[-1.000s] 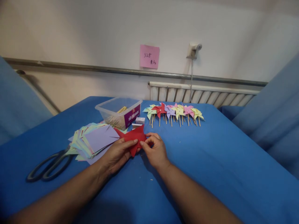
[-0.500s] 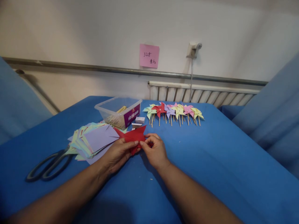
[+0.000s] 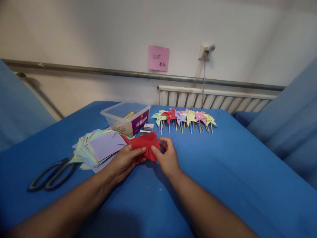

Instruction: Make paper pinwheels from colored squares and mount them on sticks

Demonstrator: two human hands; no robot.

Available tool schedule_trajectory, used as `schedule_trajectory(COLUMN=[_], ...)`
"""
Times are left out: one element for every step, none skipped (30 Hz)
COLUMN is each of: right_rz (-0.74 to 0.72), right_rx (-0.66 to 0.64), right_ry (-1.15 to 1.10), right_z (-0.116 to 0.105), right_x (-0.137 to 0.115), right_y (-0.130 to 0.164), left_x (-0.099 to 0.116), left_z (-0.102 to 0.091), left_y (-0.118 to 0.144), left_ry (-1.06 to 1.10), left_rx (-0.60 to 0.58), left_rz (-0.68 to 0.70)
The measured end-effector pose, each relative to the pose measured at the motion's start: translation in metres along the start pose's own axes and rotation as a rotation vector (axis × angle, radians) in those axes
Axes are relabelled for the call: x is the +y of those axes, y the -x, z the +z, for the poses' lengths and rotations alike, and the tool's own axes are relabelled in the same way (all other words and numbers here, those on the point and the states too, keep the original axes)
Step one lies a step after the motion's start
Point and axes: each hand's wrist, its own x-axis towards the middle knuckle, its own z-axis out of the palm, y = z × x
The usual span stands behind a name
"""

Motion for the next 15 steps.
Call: schedule_trajectory(right_rz=[0.039,0.073,0.103,0.131,0.16,0.187,0.208,0.222,0.227,0.228,0.229,0.231,0.235,0.239,0.245], right_rx=[0.002,-0.003,-0.01,-0.021,-0.04,-0.064,-0.091,-0.119,-0.147,-0.174,-0.2,-0.222,-0.236,-0.241,-0.242], right_ry=[-0.077,-0.14,-0.186,-0.22,-0.246,-0.266,-0.28,-0.291,-0.301,-0.311,-0.32,-0.324,-0.321,-0.313,-0.302], right_z=[-0.001,-0.002,-0.003,-0.003,-0.004,-0.004,-0.004,-0.004,-0.004,-0.004,-0.004,-0.004,-0.004,-0.003,-0.003], right_x=[0.0,-0.001,-0.001,-0.002,-0.002,-0.003,-0.004,-0.005,-0.006,-0.008,-0.009,-0.011,-0.012,-0.012,-0.013], right_y=[-0.001,-0.002,-0.003,-0.004,-0.004,-0.004,-0.003,-0.003,-0.002,-0.001,0.0,0.001,0.002,0.003,0.004], left_x=[0.0,0.001,0.001,0.002,0.002,0.003,0.004,0.005,0.006,0.007,0.009,0.01,0.011,0.012,0.013], left_z=[-0.001,-0.001,-0.002,-0.002,-0.002,-0.001,0.0,0.0,0.001,0.002,0.003,0.003,0.004,0.004,0.004], left_y=[0.0,0.0,0.0,0.001,0.001,0.001,0.002,0.002,0.003,0.003,0.004,0.005,0.005,0.006,0.007], left_ry=[-0.01,-0.018,-0.025,-0.032,-0.043,-0.057,-0.075,-0.098,-0.126,-0.157,-0.193,-0.232,-0.273,-0.315,-0.359], left_rx=[-0.009,-0.018,-0.029,-0.039,-0.05,-0.055,-0.053,-0.047,-0.039,-0.03,-0.024,-0.025,-0.035,-0.049,-0.06], left_rz=[0.006,0.012,0.017,0.018,0.015,0.012,0.011,0.013,0.019,0.03,0.046,0.063,0.081,0.099,0.119])
